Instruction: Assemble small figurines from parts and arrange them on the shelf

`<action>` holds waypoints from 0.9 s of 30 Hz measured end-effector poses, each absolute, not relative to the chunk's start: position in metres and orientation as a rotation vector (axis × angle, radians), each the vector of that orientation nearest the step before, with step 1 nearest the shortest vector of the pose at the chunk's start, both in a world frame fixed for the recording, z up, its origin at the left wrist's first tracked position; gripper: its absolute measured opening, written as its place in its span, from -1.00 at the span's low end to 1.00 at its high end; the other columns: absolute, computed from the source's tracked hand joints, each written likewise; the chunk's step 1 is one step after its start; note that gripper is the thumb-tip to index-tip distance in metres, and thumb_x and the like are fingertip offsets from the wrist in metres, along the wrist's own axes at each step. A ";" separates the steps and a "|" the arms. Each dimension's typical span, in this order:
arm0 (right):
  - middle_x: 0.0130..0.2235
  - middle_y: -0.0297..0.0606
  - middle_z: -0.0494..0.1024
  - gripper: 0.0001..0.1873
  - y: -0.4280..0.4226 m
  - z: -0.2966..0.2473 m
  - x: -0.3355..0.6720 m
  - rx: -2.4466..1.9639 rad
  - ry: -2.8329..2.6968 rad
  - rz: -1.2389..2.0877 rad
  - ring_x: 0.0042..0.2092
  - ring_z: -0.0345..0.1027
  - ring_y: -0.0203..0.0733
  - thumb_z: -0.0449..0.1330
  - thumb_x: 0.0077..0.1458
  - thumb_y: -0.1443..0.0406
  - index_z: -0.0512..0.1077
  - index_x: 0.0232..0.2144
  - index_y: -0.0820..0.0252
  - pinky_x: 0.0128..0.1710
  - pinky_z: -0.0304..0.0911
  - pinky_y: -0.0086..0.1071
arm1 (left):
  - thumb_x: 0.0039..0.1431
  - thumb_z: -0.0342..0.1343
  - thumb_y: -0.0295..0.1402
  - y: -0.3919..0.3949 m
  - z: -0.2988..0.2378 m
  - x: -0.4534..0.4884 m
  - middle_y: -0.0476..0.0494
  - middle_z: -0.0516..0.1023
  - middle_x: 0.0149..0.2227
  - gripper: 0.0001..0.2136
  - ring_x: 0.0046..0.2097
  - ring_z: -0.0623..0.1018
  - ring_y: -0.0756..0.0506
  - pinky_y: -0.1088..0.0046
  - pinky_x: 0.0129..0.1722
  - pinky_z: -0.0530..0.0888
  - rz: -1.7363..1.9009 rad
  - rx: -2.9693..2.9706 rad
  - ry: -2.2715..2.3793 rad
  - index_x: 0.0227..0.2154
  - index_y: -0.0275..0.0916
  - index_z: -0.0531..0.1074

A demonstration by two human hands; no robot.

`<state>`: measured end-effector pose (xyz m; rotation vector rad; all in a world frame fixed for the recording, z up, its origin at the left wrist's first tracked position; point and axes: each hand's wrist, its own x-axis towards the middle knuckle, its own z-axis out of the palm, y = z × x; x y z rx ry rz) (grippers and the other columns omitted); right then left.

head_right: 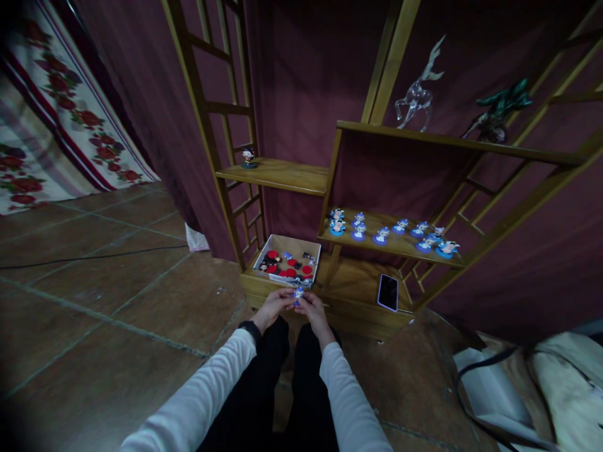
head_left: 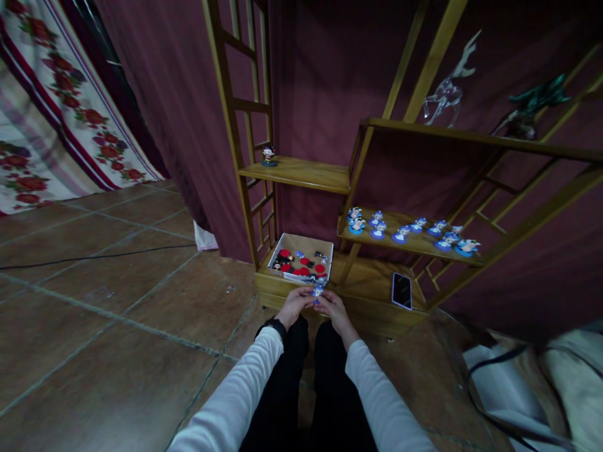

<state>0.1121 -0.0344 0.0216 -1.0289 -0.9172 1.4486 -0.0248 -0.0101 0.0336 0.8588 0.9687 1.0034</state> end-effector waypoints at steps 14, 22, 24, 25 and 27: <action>-0.34 -0.28 0.50 -0.61 -0.040 0.025 0.110 -1.034 -0.955 1.387 -0.39 0.42 -0.24 0.32 -0.27 0.13 0.38 -0.34 0.16 -0.32 0.37 -0.27 | -0.33 0.31 -0.41 -0.019 0.035 -0.015 -0.02 0.46 -0.60 -0.76 -0.56 0.39 0.06 0.54 -0.51 0.32 1.153 0.989 1.012 -0.49 -0.37 0.48; -0.22 -0.34 0.48 -0.69 -0.040 0.027 0.114 -0.945 -1.041 1.291 -0.16 0.35 -0.18 0.28 -0.25 0.25 0.38 -0.34 0.09 -0.16 0.30 -0.28 | -0.22 0.18 -0.56 -0.024 0.038 -0.013 -0.11 0.55 -0.32 -0.70 -0.26 0.49 -0.06 0.38 -0.17 0.39 1.241 1.330 1.043 -0.30 -0.27 0.47; -0.22 -0.35 0.48 -0.70 -0.041 0.028 0.113 -0.939 -1.071 1.214 -0.13 0.34 -0.18 0.27 -0.24 0.27 0.37 -0.35 0.09 -0.09 0.24 -0.27 | -0.16 0.13 -0.58 -0.029 0.041 -0.013 -0.12 0.53 -0.22 -0.67 -0.17 0.48 -0.08 0.35 -0.08 0.36 1.259 1.475 1.075 -0.24 -0.22 0.46; -0.22 -0.35 0.48 -0.71 -0.042 0.029 0.113 -0.943 -1.077 1.178 -0.13 0.33 -0.18 0.26 -0.23 0.27 0.37 -0.34 0.09 -0.06 0.21 -0.27 | -0.12 0.10 -0.58 -0.031 0.042 -0.013 -0.12 0.52 -0.18 -0.66 -0.13 0.47 -0.08 0.34 -0.05 0.34 1.269 1.540 1.089 -0.21 -0.20 0.45; -0.22 -0.34 0.48 -0.72 -0.043 0.029 0.111 -0.951 -1.077 1.136 -0.13 0.33 -0.18 0.25 -0.21 0.27 0.36 -0.34 0.09 -0.04 0.19 -0.27 | -0.07 0.04 -0.58 -0.036 0.045 -0.015 -0.13 0.48 -0.12 -0.64 -0.07 0.44 -0.09 0.33 -0.01 0.32 1.273 1.660 1.109 -0.17 -0.18 0.42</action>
